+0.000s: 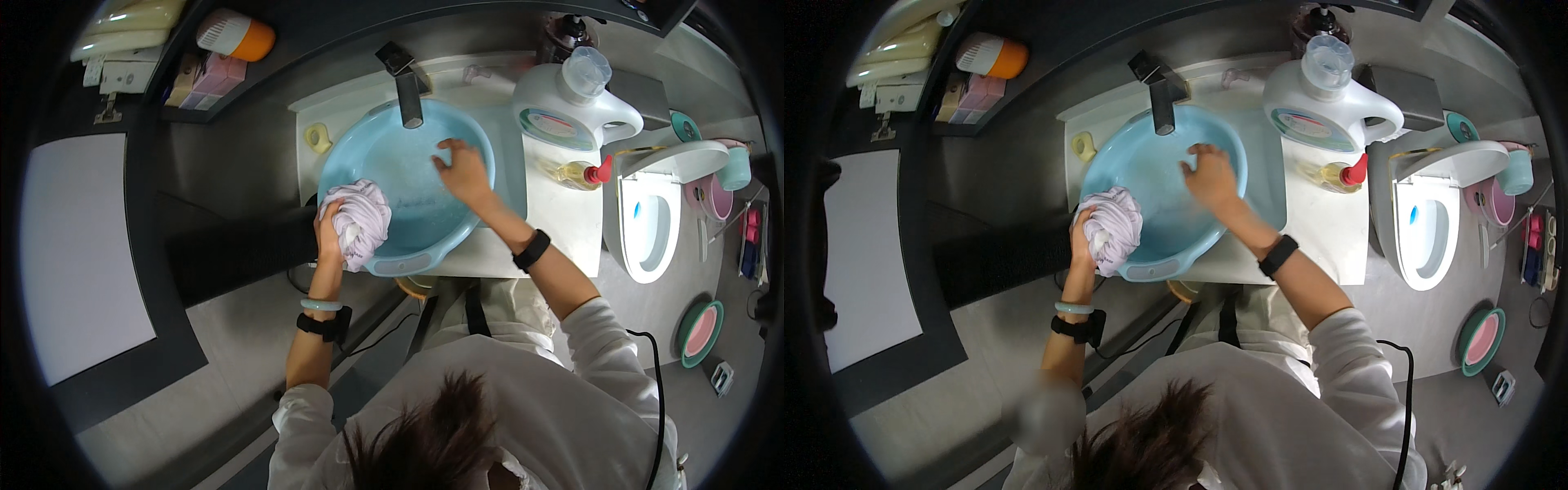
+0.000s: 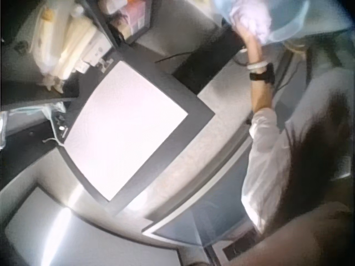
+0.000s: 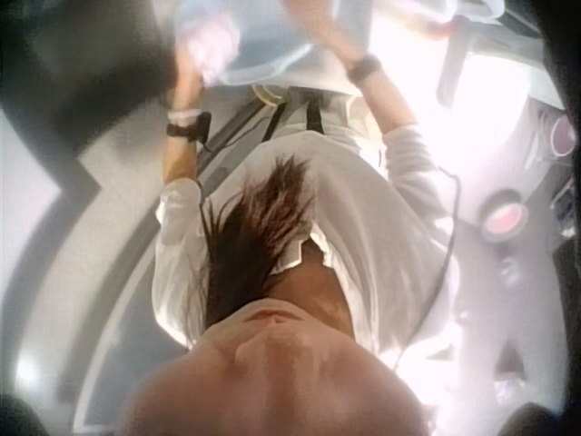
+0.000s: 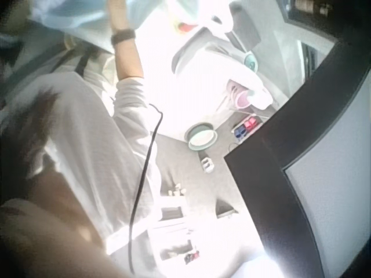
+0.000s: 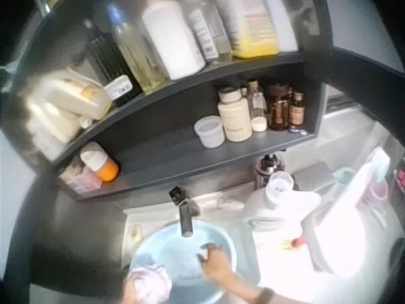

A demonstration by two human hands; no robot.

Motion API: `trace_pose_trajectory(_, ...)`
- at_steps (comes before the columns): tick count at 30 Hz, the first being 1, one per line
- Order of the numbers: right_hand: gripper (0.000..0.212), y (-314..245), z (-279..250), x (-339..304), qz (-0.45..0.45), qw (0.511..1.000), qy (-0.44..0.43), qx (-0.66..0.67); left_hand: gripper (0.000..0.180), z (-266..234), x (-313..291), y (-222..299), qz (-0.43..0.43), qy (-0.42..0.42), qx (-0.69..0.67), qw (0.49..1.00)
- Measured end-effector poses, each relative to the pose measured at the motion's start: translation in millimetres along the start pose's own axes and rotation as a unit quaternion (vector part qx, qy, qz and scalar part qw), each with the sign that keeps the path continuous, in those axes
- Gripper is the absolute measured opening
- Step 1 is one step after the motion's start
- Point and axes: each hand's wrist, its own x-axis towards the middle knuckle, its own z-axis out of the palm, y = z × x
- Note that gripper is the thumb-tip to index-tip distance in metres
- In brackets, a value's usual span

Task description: The person hand washes a light-colored garment in a blue basin placed in a sink. They repeatedly submerge, scrub, and wring the fabric, then rinse it under running water from the faucet. The garment is lifted and wrung out multiple times before being placed back in the basin.

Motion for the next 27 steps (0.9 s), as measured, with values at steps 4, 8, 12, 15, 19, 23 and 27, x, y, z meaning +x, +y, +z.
trace_pose_trajectory(4,0.049,31,-7,8,-0.054,0.952,0.172,-0.247,0.034,-17,-15,4,0.108,0.012,0.071,0.992)
trace_pose_trajectory(8,0.06,48,-16,21,0.158,0.985,0.016,-0.069,0.038,-18,-23,8,0.041,0.045,0.075,0.995)
trace_pose_trajectory(12,0.059,59,-22,37,0.17,0.985,-0.032,0.001,0.038,-12,-23,9,-0.001,0.036,0.056,0.998)
trace_pose_trajectory(15,0.057,67,-23,36,0.161,0.986,-0.014,0.04,0.037,-11,-29,8,-0.001,0.024,0.037,0.999)
trace_pose_trajectory(19,0.056,73,-19,15,0.169,0.982,-0.006,0.086,0.034,-16,-53,19,0.003,0.024,0.015,1.0)
trace_pose_trajectory(23,0.06,71,-8,-5,0.246,0.948,-0.05,0.193,0.035,-19,-79,58,0.048,-0.02,-0.021,0.998)
trace_pose_trajectory(27,0.064,71,8,-20,0.272,0.928,-0.067,0.247,0.037,-2,-98,91,0.081,-0.017,0.01,0.997)
